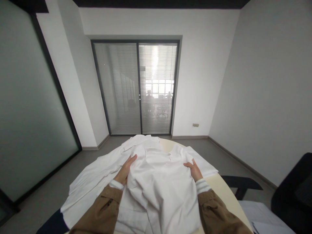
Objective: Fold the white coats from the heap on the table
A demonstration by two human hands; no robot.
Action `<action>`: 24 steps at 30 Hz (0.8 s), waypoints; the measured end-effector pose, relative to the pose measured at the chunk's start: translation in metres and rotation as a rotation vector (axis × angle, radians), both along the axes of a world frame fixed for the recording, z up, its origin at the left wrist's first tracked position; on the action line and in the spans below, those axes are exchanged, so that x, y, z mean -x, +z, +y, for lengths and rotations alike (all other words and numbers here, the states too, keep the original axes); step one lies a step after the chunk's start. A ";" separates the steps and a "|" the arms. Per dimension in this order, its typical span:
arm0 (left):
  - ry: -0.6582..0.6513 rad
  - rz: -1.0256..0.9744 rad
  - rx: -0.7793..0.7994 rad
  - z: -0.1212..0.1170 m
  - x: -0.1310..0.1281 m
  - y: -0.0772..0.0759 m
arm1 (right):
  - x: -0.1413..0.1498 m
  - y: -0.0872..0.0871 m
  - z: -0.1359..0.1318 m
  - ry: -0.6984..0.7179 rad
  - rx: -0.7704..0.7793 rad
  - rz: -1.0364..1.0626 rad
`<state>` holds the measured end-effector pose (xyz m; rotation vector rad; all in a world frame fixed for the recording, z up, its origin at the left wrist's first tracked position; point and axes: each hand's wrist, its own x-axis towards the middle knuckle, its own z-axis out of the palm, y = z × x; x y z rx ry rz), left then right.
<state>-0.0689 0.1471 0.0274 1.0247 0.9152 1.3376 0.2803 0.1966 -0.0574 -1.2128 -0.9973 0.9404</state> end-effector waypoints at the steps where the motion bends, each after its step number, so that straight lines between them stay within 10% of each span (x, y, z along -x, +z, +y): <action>1: -0.002 0.018 -0.004 0.001 0.001 0.000 | 0.000 0.000 0.000 0.027 0.002 0.027; 9: 0.195 0.165 -0.272 0.026 0.010 -0.021 | 0.001 -0.003 0.002 0.057 -0.020 0.015; 16: 0.057 -0.149 -0.241 0.021 0.007 -0.021 | 0.002 -0.004 0.003 0.076 -0.120 -0.148; 24: 0.196 -0.018 -0.327 0.023 0.012 -0.020 | 0.014 0.040 0.012 0.047 -0.210 -0.272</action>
